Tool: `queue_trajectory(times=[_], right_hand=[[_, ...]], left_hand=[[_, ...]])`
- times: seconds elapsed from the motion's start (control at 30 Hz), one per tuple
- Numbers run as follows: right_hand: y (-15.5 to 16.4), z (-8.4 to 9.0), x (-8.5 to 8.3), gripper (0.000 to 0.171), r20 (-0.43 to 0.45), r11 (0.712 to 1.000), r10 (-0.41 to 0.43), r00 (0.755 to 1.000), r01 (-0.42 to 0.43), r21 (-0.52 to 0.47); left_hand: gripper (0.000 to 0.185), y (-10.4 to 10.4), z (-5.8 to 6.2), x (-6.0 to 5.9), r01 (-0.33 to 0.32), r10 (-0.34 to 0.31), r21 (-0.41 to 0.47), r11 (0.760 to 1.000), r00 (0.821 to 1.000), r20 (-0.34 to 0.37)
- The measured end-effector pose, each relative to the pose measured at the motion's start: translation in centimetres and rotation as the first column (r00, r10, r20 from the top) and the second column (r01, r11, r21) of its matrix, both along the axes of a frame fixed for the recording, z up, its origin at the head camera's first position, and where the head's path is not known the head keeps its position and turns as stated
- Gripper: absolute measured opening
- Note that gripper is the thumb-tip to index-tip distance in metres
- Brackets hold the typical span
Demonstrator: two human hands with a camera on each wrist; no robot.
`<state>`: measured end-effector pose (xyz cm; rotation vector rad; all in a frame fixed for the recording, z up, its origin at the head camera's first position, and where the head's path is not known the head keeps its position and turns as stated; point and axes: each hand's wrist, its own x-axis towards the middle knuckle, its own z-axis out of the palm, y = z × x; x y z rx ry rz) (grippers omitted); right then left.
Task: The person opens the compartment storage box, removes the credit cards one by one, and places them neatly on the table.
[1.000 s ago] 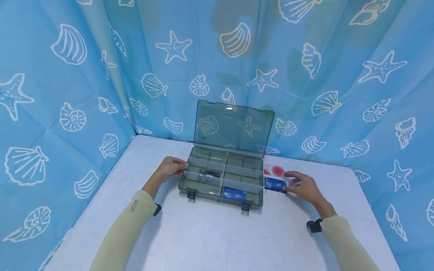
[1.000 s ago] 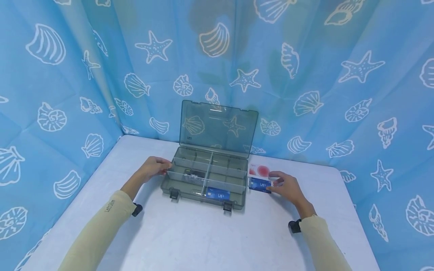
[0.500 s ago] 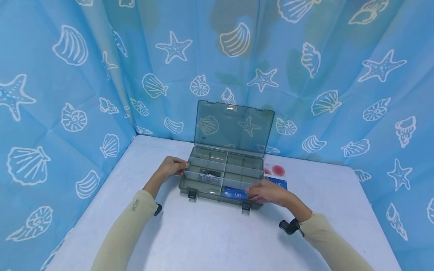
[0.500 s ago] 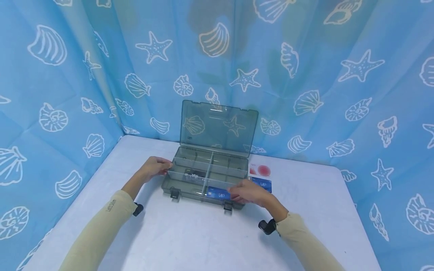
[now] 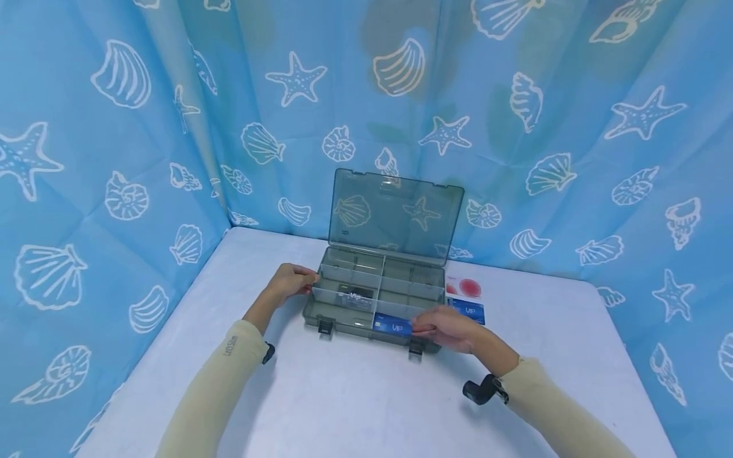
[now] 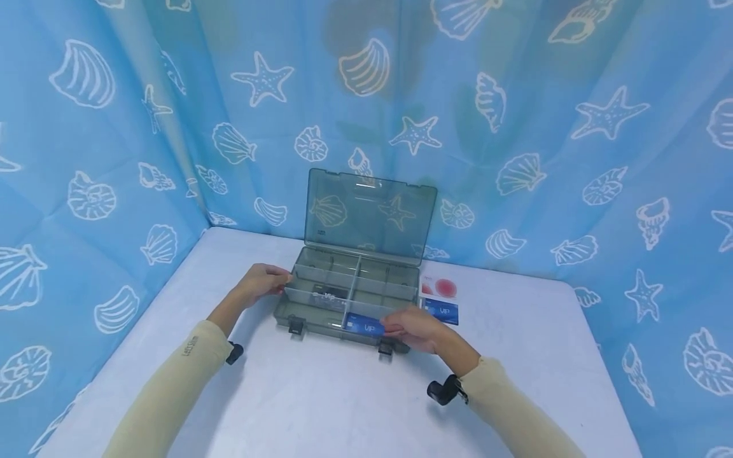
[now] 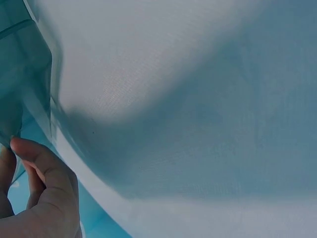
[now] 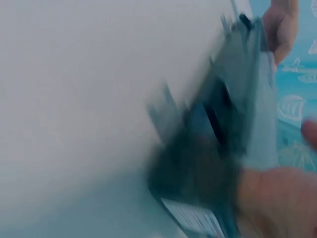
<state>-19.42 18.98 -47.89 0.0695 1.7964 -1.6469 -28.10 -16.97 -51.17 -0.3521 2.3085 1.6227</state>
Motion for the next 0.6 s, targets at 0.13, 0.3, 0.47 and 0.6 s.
queue_trajectory(times=[0.13, 0.3, 0.47, 0.6], right_hand=[[-0.5, -0.2, 0.1, 0.023, 0.063, 0.993, -0.097, 0.993, 0.101, -0.069], [-0.8, -0.7, 0.0, 0.026, 0.014, 0.991, -0.135, 0.991, 0.135, 0.001], [-1.1, -1.9, -0.4, 0.035, -0.096, 0.988, -0.079, 0.992, 0.091, 0.128], [-1.6, -2.7, -0.8, 0.032, -0.114, 0.983, -0.128, 0.985, 0.141, 0.119]], left_hand=[[0.028, 0.0, 0.0, -0.1, -0.005, 0.005, -0.013, 1.0, 1.0, -0.002], [0.029, -0.1, 0.0, -0.2, -0.005, 0.005, -0.017, 1.0, 1.0, 0.009], [0.028, -0.1, -0.1, -0.1, -0.007, 0.008, -0.025, 1.0, 1.0, 0.019], [0.028, -0.2, -0.1, -0.1, -0.007, 0.008, -0.045, 0.999, 1.0, 0.024]])
